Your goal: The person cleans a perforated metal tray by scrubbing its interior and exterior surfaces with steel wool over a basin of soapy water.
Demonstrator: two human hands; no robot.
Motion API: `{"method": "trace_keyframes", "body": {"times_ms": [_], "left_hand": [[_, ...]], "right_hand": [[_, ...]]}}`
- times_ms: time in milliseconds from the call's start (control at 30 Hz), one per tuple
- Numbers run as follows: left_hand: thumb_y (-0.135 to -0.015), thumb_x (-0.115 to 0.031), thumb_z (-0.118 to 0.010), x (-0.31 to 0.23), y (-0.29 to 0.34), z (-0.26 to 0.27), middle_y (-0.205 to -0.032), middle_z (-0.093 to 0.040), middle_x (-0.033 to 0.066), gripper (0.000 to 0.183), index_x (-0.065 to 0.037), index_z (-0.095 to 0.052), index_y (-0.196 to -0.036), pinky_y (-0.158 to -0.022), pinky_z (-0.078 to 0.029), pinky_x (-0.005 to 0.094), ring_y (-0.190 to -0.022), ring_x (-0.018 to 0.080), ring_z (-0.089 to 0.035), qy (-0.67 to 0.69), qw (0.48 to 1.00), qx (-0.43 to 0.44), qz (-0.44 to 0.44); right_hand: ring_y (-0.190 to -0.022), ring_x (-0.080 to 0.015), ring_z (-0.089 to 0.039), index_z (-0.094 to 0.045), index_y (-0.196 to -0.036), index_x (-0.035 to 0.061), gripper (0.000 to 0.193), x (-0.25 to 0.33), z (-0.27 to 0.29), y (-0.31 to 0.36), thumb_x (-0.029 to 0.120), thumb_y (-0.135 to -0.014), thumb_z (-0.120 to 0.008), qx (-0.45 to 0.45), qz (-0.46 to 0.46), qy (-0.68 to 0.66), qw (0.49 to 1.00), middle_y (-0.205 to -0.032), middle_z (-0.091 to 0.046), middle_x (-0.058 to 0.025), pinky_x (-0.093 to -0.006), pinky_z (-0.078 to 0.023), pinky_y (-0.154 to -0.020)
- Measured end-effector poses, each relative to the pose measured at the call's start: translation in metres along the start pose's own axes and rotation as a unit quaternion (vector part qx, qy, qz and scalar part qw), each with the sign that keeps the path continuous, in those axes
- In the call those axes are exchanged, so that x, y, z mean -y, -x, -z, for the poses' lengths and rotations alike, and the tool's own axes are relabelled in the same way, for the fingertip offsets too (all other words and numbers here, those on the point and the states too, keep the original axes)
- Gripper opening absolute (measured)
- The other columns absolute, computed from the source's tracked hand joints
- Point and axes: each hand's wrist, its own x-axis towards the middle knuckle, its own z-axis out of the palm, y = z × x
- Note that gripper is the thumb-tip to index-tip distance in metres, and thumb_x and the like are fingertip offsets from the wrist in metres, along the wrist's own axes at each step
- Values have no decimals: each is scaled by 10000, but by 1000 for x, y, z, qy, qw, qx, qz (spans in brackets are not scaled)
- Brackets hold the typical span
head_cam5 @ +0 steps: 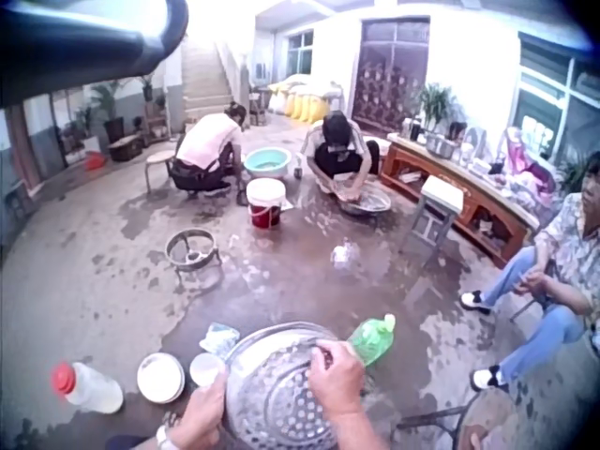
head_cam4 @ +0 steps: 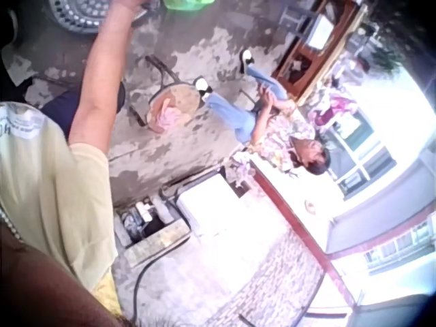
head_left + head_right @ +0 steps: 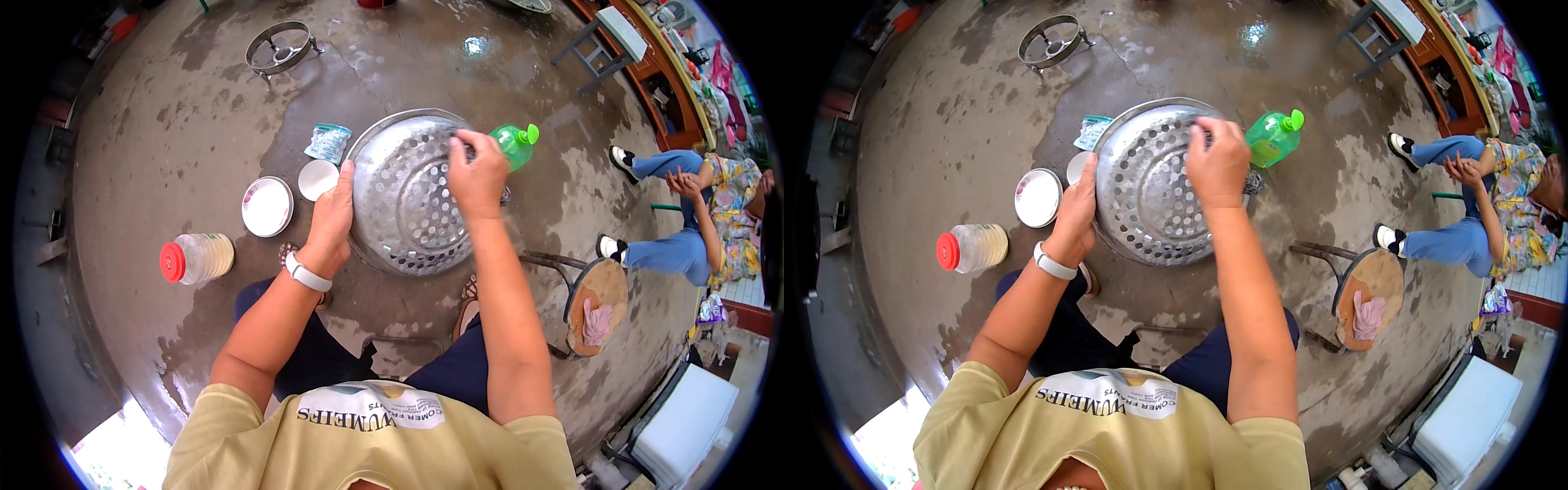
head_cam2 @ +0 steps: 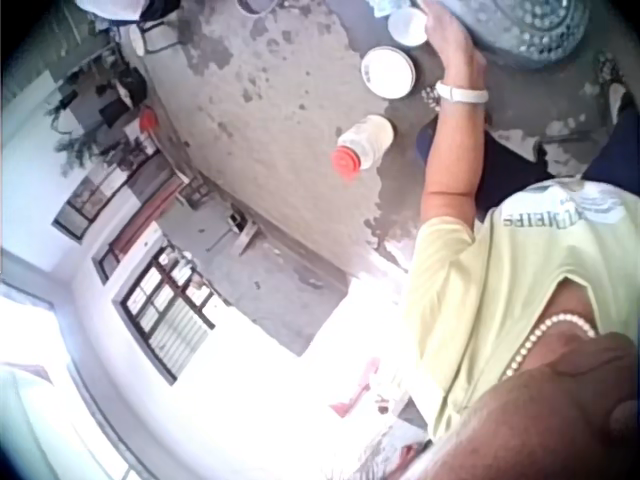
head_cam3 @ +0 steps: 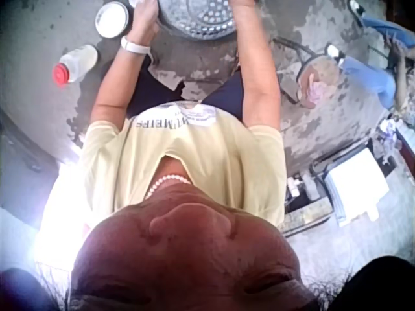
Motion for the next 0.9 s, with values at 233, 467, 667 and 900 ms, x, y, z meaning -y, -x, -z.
{"method": "trace_keyframes", "body": {"times_ms": [233,467,667,900], "left_hand": [[-918,-517,-466,1,-6,2,-1060,-611,144,650,106,-572,-1073,-853,-429,269,-940,168,-565,12,998,-39,42],[-937,-493,-444,5,-4,-4,-1093,-599,152,637,114,-565,-1092,-888,-412,275,-979,171,-547,-15,999,-28,11],[-940,-487,-438,11,-5,-4,-1111,-589,162,636,116,-550,-1111,-894,-411,285,-1000,181,-542,-12,999,5,36],[-918,-479,-492,17,-12,-5,-1173,-580,130,609,62,-506,-1199,-898,-435,291,-1031,183,-562,75,994,-9,79]], "right_hand": [[-706,-307,-604,-603,-817,58,63,52,-21,44,79,-762,-626,114,62,-90,987,-803,-600,-116,-381,-496,-640],[-708,-317,-592,-572,-817,62,58,25,-17,28,57,-766,-600,81,73,-55,993,-774,-560,-128,-397,-485,-619],[-725,-329,-589,-568,-824,48,57,5,-13,25,68,-779,-598,73,-9,-32,997,-846,-573,-134,-418,-474,-639],[-735,-295,-602,-613,-830,46,70,34,-12,36,63,-763,-628,149,41,-77,985,-818,-614,-128,-363,-485,-668]]}}
